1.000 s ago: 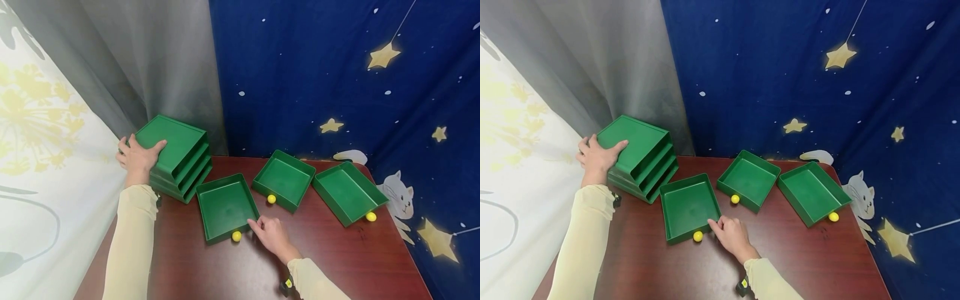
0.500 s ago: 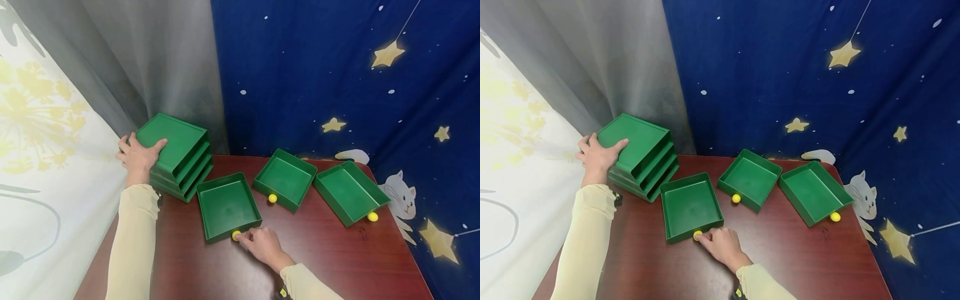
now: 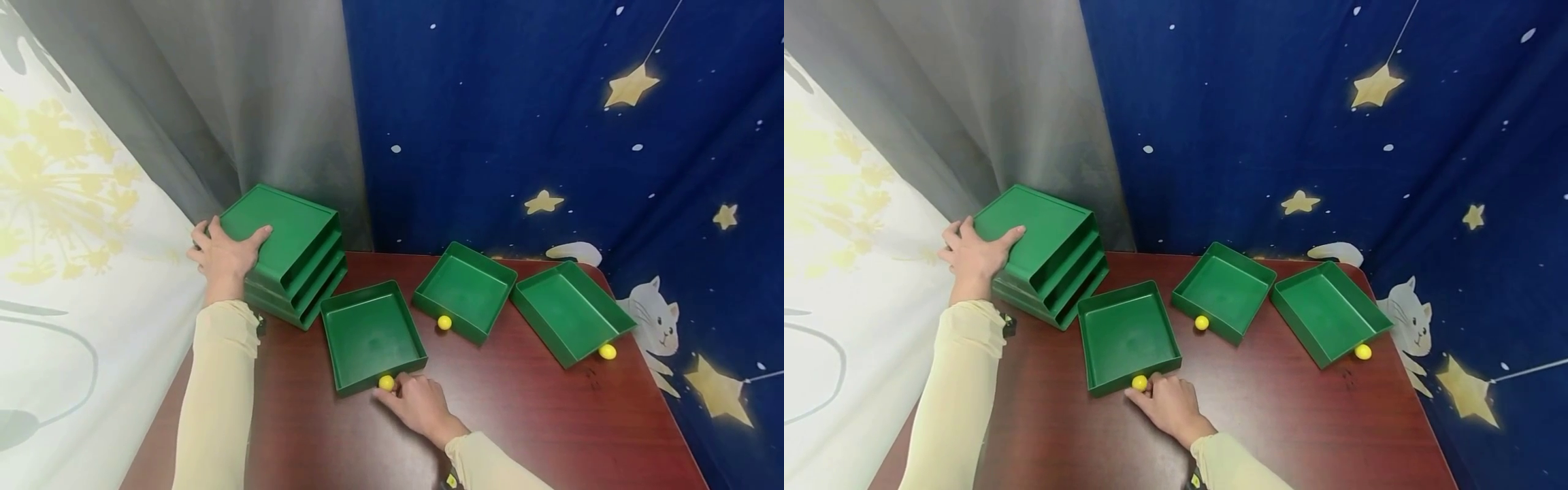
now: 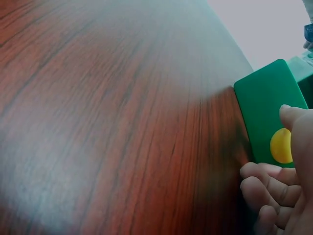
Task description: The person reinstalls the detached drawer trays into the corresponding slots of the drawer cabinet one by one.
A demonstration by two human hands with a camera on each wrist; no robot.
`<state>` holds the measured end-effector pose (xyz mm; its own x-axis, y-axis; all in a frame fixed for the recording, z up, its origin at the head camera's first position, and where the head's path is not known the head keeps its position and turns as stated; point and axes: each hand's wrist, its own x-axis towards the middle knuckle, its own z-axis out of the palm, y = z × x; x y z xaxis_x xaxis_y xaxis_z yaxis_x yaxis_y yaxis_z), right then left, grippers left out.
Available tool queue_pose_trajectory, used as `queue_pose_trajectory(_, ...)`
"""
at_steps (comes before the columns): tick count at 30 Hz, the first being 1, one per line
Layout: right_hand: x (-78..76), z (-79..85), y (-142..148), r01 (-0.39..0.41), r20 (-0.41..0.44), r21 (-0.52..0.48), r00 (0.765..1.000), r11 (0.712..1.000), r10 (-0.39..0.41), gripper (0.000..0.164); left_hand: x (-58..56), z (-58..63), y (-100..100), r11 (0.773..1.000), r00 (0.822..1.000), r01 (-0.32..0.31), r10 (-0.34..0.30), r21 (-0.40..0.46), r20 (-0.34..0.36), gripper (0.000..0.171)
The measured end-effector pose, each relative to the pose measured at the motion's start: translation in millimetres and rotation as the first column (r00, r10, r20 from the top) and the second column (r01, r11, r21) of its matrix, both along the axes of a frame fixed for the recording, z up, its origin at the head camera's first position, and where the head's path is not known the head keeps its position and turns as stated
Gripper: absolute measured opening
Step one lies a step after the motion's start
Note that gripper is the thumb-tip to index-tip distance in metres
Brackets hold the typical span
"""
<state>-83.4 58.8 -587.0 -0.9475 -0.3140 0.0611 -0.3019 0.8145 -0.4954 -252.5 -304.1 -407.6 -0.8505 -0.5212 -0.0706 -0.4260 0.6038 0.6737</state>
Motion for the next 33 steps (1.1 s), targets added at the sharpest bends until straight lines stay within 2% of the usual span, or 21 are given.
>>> queue_pose_trajectory(5, -0.5, 1.2, -2.9, 0.009, 0.001, -0.011, 1.0, 1.0, -0.009, 0.05, 0.5, 0.1, -1.1, 1.0, 1.0, 0.002, -0.002, 0.004, -0.003, 0.121)
queue_pose_trajectory(19, -6.7, -1.2, -2.1, 0.028, 0.008, -0.102, 1.0, 0.994, -0.027, 0.042, 1.8, 1.4, 1.9, 1.0, 0.999, -0.013, 0.014, 0.014, -0.038, 0.119)
queue_pose_trajectory(33, -21.5, 3.3, 8.1, 0.064, -0.076, -0.157, 0.994, 0.986, -0.076, 0.032, 2.3, -1.8, 0.9, 1.0, 0.999, -0.015, 0.016, 0.007, -0.047, 0.118)
